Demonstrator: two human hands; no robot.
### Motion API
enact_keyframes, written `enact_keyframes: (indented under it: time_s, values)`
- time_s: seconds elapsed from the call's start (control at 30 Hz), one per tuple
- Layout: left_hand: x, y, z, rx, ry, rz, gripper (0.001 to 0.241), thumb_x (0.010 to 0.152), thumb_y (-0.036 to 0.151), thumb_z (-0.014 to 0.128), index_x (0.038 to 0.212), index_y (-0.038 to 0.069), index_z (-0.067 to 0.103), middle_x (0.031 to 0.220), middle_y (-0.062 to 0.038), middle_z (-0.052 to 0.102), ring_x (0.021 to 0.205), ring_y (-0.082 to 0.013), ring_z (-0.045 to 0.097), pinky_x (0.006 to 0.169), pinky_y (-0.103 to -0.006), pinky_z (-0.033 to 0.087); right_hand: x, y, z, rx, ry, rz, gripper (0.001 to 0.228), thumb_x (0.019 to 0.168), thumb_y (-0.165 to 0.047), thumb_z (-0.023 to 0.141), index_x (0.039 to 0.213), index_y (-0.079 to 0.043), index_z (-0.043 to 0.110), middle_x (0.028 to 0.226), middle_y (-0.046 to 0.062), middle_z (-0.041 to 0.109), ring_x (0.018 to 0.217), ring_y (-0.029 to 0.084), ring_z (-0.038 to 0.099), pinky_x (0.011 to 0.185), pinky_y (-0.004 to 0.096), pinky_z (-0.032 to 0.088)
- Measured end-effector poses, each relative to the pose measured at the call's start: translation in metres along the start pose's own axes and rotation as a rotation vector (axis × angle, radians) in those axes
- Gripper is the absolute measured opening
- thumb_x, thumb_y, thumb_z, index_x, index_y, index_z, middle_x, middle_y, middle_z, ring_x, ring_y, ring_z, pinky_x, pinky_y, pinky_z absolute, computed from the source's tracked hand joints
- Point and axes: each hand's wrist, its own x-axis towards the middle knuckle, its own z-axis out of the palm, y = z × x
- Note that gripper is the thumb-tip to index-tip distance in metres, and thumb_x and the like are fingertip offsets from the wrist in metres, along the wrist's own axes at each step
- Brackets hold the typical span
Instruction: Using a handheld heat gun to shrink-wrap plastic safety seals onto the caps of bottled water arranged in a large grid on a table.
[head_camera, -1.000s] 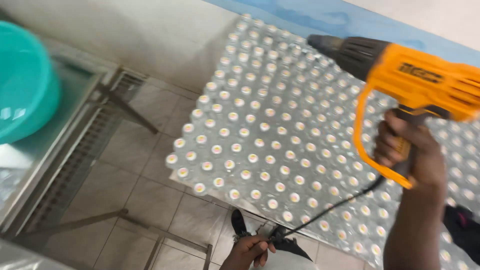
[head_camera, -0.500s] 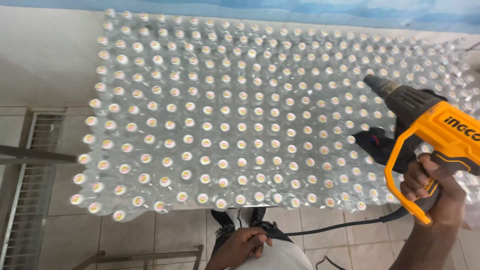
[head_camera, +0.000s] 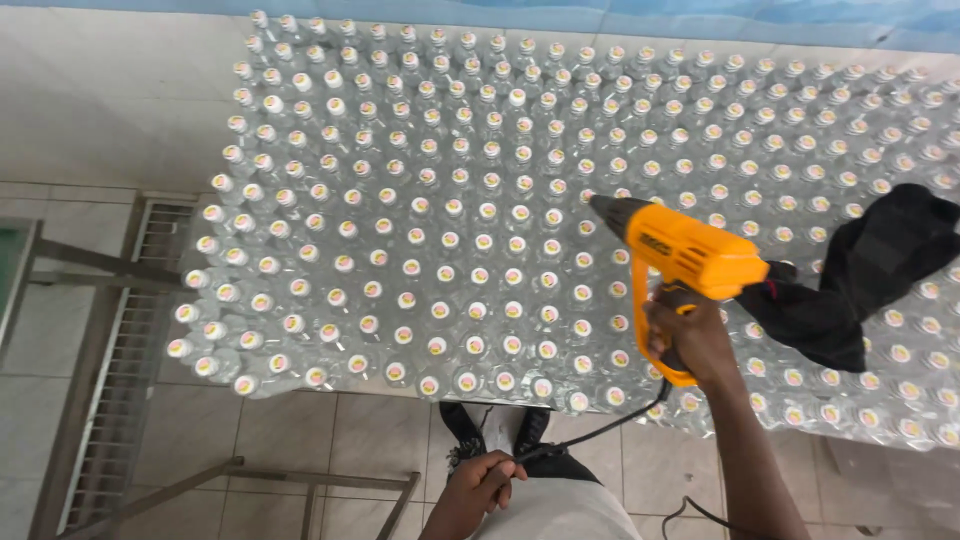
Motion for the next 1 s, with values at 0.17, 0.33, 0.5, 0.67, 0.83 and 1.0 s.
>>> enact_keyframes:
  time_s: [0.17, 0.33, 0.5, 0.67, 0.83, 1.0]
  values:
    - [-0.006, -0.028, -0.026, -0.140, 0.095, 0.100, 0.043, 0.112, 0.043, 0.058, 0.113, 0.007, 0.082, 0.069, -0.006, 0.061, 0.057, -0.0123, 0.043, 0.061, -0.0304, 0.040, 0.008, -0.022, 0.083, -0.431, -0.131, 0.044, 0.020, 0.106, -0.013, 0.069, 0.091, -0.002, 0.061, 0.058, 0.015, 0.061, 0.047, 0.026, 0.060, 0.063, 0.044, 0.055]
    - [-0.011, -0.058, -0.064, -0.291, 0.141, 0.124, 0.041, 0.111, 0.040, 0.061, 0.114, 0.004, 0.081, 0.070, -0.008, 0.062, 0.058, -0.0146, 0.046, 0.062, -0.0306, 0.039, 0.023, -0.002, 0.150, -0.618, -0.148, -0.049, 0.038, 0.102, -0.028, 0.071, 0.073, -0.006, 0.062, 0.053, 0.011, 0.067, 0.046, 0.023, 0.063, 0.065, 0.041, 0.054]
    - [-0.014, -0.069, -0.098, -0.349, 0.141, 0.094, 0.041, 0.111, 0.037, 0.063, 0.117, 0.001, 0.083, 0.068, -0.009, 0.062, 0.057, -0.0159, 0.047, 0.062, -0.0303, 0.039, 0.001, -0.012, 0.233, -0.724, -0.192, -0.004, 0.019, 0.101, -0.028, 0.069, 0.111, -0.012, 0.065, 0.083, 0.006, 0.075, 0.061, 0.020, 0.067, 0.058, 0.038, 0.053]
    - [-0.047, -0.035, -0.117, -0.235, 0.200, 0.026, 0.041, 0.112, 0.041, 0.060, 0.117, 0.006, 0.082, 0.071, -0.005, 0.063, 0.059, -0.0135, 0.050, 0.064, -0.0278, 0.042, 0.001, -0.023, 0.325, -0.769, -0.519, -0.206, 0.054, 0.100, -0.031, 0.062, 0.149, -0.013, 0.046, 0.104, 0.010, 0.080, 0.072, 0.028, 0.073, 0.060, 0.044, 0.051]
    - [-0.048, -0.049, -0.127, -0.358, 0.291, 0.093, 0.043, 0.107, 0.041, 0.067, 0.110, 0.002, 0.084, 0.065, -0.010, 0.062, 0.054, -0.0158, 0.047, 0.058, -0.0300, 0.037, 0.016, -0.008, 0.421, -0.884, -0.620, -0.396, 0.041, 0.105, -0.027, 0.061, 0.139, -0.010, 0.046, 0.109, 0.015, 0.077, 0.077, 0.036, 0.075, 0.059, 0.049, 0.053]
    - [-0.040, -0.062, -0.132, -0.388, 0.297, 0.184, 0.041, 0.107, 0.035, 0.067, 0.108, -0.003, 0.082, 0.060, -0.012, 0.061, 0.049, -0.0156, 0.047, 0.053, -0.0276, 0.037, 0.016, 0.008, 0.464, -0.898, -0.682, -0.444, 0.019, 0.105, -0.021, 0.058, 0.120, -0.011, 0.050, 0.093, 0.011, 0.070, 0.059, 0.027, 0.064, 0.050, 0.042, 0.047]
